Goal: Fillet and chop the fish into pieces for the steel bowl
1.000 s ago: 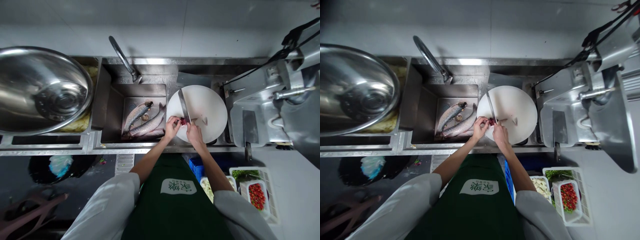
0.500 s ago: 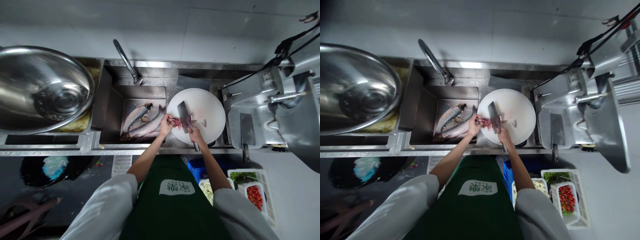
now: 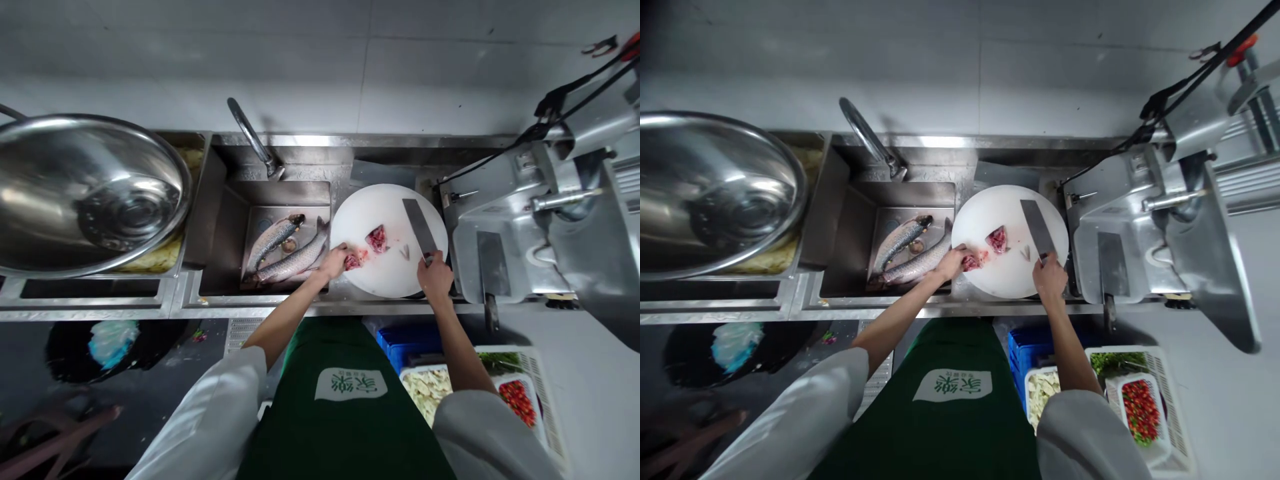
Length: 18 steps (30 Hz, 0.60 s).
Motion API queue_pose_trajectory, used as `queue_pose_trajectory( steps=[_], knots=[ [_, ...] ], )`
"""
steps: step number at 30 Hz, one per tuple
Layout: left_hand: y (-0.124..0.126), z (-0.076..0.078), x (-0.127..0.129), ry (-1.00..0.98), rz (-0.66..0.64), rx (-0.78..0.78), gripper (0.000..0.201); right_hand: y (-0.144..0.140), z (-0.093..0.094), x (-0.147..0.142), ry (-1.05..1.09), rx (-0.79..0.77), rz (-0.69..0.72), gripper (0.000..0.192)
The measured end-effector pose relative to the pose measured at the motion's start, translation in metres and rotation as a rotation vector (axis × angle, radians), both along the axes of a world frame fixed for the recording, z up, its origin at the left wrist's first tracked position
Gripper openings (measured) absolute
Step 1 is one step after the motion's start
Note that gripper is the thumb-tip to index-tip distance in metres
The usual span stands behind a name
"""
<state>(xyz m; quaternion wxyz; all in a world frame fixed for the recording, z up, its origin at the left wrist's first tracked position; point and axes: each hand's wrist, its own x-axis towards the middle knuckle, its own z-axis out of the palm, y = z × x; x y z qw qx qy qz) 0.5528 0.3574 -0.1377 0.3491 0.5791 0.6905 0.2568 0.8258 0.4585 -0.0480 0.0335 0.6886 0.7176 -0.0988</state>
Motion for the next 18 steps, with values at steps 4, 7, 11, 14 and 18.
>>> queue_pose_trajectory(
  steps=[4, 7, 11, 14, 18],
  knots=[
    [0.015, 0.0, 0.006, 0.016, 0.156, 0.02, 0.04, 0.017, -0.024, 0.014, -0.05, -0.047, 0.013, 0.035],
    [0.033, 0.002, 0.018, 0.04, 0.226, 0.095, 0.035, 0.02, -0.035, 0.019, -0.069, -0.074, 0.091, 0.037],
    [0.068, 0.012, 0.042, 0.103, 0.001, 0.162, 0.022, 0.018, -0.029, 0.013, -0.16, -0.096, 0.184, 0.037],
    [0.087, 0.018, 0.056, 0.151, -0.228, 0.07, 0.022, 0.017, -0.022, -0.001, -0.124, -0.104, 0.315, 0.039],
    [0.093, 0.02, 0.057, 0.106, -0.369, -0.078, 0.035, 0.019, -0.022, -0.02, -0.029, -0.21, 0.522, 0.046]
  ],
)
